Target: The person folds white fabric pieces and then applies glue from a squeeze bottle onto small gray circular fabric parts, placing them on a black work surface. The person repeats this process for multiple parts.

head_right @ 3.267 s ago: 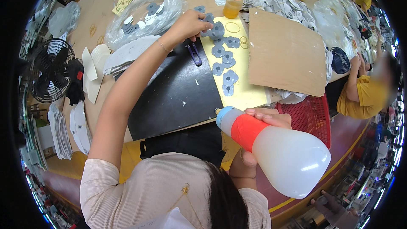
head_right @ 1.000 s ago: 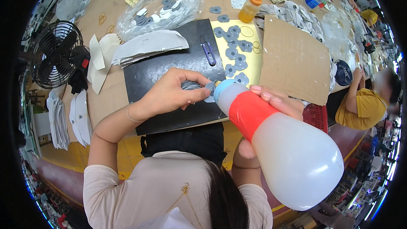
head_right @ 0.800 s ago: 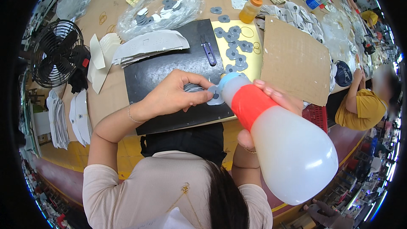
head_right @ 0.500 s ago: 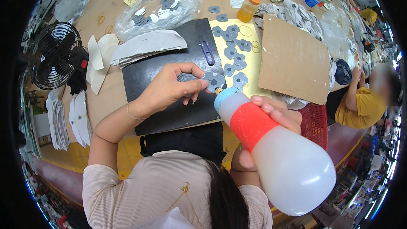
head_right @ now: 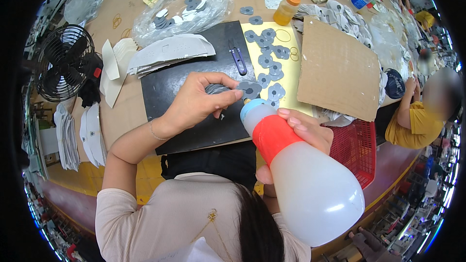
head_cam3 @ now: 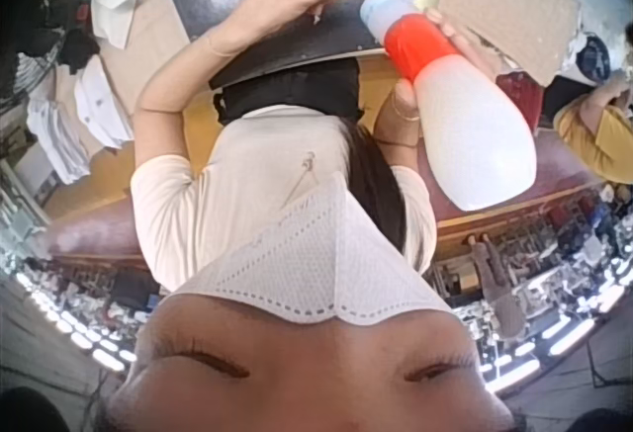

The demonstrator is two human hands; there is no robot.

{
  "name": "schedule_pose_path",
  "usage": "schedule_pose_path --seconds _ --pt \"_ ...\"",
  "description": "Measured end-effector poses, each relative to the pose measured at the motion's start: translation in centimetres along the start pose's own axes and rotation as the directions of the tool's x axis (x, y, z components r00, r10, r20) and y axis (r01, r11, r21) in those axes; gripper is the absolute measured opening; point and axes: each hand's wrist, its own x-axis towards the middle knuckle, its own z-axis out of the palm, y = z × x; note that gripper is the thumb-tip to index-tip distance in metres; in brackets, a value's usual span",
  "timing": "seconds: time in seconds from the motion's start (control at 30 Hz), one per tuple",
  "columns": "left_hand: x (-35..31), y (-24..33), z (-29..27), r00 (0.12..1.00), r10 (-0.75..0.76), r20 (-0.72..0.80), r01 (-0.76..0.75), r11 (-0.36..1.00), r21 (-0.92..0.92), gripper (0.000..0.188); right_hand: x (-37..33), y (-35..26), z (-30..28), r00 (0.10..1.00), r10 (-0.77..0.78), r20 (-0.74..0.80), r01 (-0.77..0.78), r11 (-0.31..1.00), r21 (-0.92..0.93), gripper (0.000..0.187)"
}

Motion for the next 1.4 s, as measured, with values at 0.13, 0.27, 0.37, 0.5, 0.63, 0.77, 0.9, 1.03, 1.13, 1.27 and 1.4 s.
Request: schedule_pose_path --seconds 0.13,0.27,0.37,0.5,0.63,0.77,0.9,1.03,1.13,1.27,1.4 --pt "0.4 -0.4 -0.1 1.000 -0.026 0.000 0.026 0.999 -0.018 0.021 -0.2 -0.3 -0.1 0.999 0.034 -0.029 -0.034 0.999 -0.005 0.084" --pt "0.5 -0.6 0.2 0.999 -0.035 -0.009 0.034 0.999 -0.014 0.021 -0.6 -1.0 0.8 0.970 0.110 -0.217 -0.097 0.993 0.074 0.082" --pt "0.6 -0.6 0.5 0.999 -0.037 0.001 0.037 0.999 -0.014 0.021 -0.3 -0.1 -0.4 0.994 0.065 -0.086 -0.062 0.997 0.044 0.081" --pt "1.8 0.1 -0.2 0.999 -0.043 0.022 0.041 0.996 0.082 0.022 -0.8 0.1 -0.4 0.987 0.153 -0.051 -0.149 0.986 0.074 0.081" --pt "8.7 1.5 -2.8 0.991 0.103 -0.091 -0.068 0.944 0.322 0.023 -1.9 -0.5 0.0 0.920 0.344 -0.186 -0.302 0.927 0.221 0.078" --pt "18.1 0.3 -4.5 0.998 0.069 0.004 -0.060 0.835 0.547 0.022 -1.5 -2.0 0.5 0.824 0.480 -0.303 -0.401 0.870 0.288 0.076" --pt "22.3 -0.1 -3.9 0.994 0.107 -0.004 -0.075 0.721 0.689 0.013 -1.6 -0.8 -1.7 0.871 0.434 -0.231 -0.416 0.901 0.124 0.062" --pt "23.2 -0.4 -4.4 0.968 0.227 -0.108 -0.055 0.611 0.790 0.022 -1.1 -1.0 -2.3 0.840 0.503 -0.205 -0.468 0.862 0.195 0.058" --pt "21.8 1.3 -4.6 0.994 0.092 -0.067 -0.045 0.858 0.511 0.023 -2.1 -0.3 -2.1 0.867 0.450 -0.215 -0.411 0.888 0.205 0.057" --pt "15.4 2.9 -4.3 0.988 -0.149 0.030 0.152 0.965 -0.213 0.022 -2.8 0.2 -1.4 0.881 0.417 -0.222 -0.371 0.902 0.221 0.055" --pt "8.1 2.0 -4.9 0.977 -0.144 0.159 0.203 0.857 -0.473 0.026 -2.9 0.3 -0.7 0.894 0.402 -0.198 -0.347 0.901 0.261 0.057"
